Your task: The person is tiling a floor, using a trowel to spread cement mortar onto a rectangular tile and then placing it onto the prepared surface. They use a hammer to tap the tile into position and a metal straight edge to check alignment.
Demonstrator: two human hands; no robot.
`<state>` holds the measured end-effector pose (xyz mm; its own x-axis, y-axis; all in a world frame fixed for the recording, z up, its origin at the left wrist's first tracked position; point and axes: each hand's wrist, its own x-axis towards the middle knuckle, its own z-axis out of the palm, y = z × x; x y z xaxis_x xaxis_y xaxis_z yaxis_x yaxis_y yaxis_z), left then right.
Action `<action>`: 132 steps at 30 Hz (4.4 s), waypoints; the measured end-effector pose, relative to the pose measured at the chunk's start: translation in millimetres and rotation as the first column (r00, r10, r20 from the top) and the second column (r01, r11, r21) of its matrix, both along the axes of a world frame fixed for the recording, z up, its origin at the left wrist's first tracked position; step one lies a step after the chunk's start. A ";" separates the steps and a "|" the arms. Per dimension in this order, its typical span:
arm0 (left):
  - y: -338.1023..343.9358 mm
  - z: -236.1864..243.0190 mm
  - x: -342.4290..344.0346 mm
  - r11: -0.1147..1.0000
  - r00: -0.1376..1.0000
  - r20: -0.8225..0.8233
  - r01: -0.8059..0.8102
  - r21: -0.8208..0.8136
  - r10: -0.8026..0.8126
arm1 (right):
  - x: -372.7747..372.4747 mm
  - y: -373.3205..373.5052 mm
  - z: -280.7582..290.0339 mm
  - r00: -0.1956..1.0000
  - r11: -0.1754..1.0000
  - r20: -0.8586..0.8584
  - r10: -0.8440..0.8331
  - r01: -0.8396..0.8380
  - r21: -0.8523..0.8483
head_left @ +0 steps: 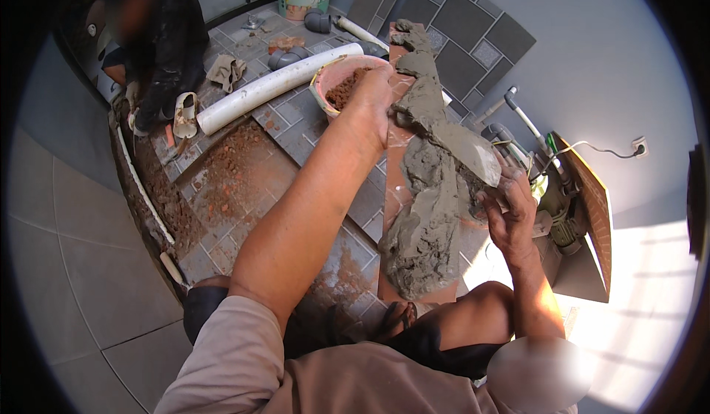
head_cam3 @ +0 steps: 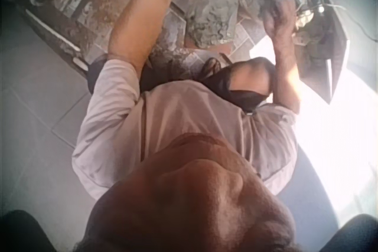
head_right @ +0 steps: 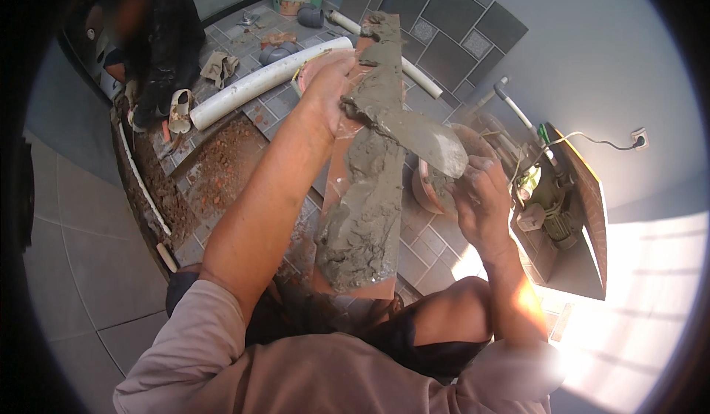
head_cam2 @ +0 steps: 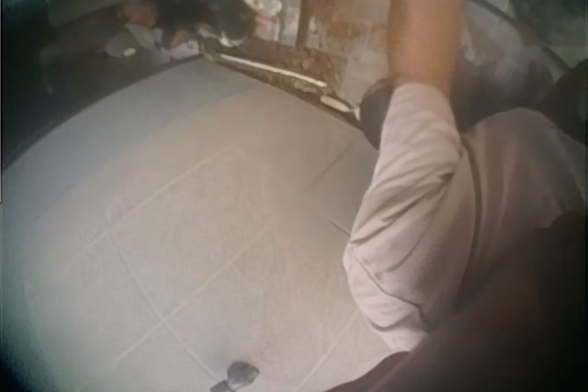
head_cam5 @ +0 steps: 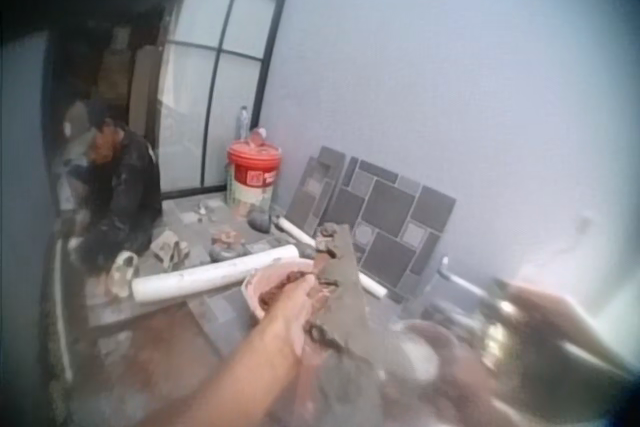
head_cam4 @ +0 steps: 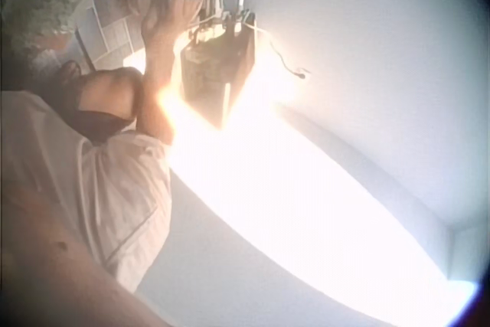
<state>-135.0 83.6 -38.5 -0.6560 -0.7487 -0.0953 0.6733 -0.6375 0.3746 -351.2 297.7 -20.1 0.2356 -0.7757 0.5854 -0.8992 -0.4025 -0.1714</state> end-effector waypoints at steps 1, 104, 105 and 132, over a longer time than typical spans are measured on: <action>-2.3 -2.3 -1.3 1.000 1.000 -0.012 0.005 0.019 -0.005 | -15.4 8.1 0.5 0.999 1.000 -0.030 -0.011 0.010 -0.016; 21.1 -99.2 -37.2 0.977 0.918 0.336 0.190 0.094 -0.210 | -24.7 2.9 -18.2 0.974 0.857 0.088 -0.207 0.137 0.497; 19.7 -99.9 -36.5 0.975 0.915 0.338 0.190 0.116 -0.219 | -20.4 9.5 -17.8 0.970 0.838 0.108 -0.216 0.127 0.530; -68.2 -106.9 -3.1 0.981 0.961 0.201 -0.190 -0.029 0.192 | -98.2 84.2 -15.4 0.852 0.782 -0.012 -0.524 0.486 0.390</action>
<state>-138.1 15.4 -145.3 -0.4682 -0.8599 -0.2034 0.6922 -0.5000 0.5205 -449.4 381.9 -35.5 -0.2905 -0.9280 0.2331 -0.9283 0.2142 -0.3040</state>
